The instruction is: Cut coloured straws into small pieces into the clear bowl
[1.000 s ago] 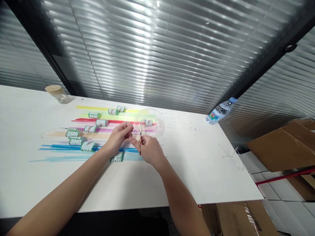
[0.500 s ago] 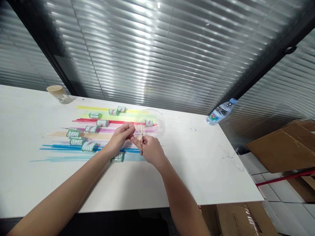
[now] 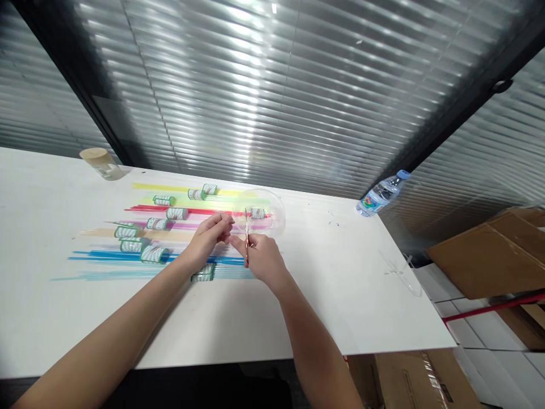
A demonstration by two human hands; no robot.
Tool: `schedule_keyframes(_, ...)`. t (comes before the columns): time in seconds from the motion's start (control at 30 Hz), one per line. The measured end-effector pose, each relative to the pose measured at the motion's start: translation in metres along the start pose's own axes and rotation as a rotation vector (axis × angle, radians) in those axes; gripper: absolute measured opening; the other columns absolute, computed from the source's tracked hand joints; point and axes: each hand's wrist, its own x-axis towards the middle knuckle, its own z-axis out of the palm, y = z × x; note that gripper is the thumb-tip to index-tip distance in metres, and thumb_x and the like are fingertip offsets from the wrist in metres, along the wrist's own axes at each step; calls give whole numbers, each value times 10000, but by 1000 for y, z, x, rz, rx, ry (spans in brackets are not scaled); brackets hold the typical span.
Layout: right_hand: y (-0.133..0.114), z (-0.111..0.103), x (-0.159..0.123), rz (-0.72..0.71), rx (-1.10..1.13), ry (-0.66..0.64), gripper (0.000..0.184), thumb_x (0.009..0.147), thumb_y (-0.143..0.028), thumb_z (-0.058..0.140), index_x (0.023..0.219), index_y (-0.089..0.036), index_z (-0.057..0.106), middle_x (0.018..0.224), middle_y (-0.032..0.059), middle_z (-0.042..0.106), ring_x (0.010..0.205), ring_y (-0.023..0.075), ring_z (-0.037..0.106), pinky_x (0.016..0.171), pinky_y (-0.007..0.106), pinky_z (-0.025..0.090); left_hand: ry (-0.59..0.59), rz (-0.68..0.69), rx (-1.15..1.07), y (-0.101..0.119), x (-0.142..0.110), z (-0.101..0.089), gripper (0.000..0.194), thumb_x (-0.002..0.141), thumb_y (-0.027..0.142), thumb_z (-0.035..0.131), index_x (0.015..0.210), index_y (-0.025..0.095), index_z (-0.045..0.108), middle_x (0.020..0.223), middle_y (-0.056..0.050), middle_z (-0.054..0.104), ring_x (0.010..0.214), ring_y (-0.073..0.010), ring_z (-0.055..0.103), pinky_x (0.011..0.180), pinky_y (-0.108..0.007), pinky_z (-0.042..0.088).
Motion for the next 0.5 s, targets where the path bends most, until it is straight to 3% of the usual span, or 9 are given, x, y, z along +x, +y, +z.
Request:
schedule_keyframes(0.27, 2, -2, 0, -11, -28, 30, 573, 836, -705, 533, 596, -198, 418, 525, -25, 492, 537, 127, 452, 550, 257, 357, 66, 79, 172, -3, 1, -3, 286, 870, 359, 555, 659, 182, 475, 626, 22, 439, 606, -119, 424, 567, -248, 337)
schedule_keyframes(0.5, 2, -2, 1, -9, -39, 32, 577, 832, -711, 535, 593, -198, 425, 518, -28, 482, 531, 127, 453, 547, 258, 353, 76, 83, 186, -2, 0, -3, 278, 861, 382, 578, 691, 186, 478, 633, 28, 449, 604, -121, 426, 583, -255, 341)
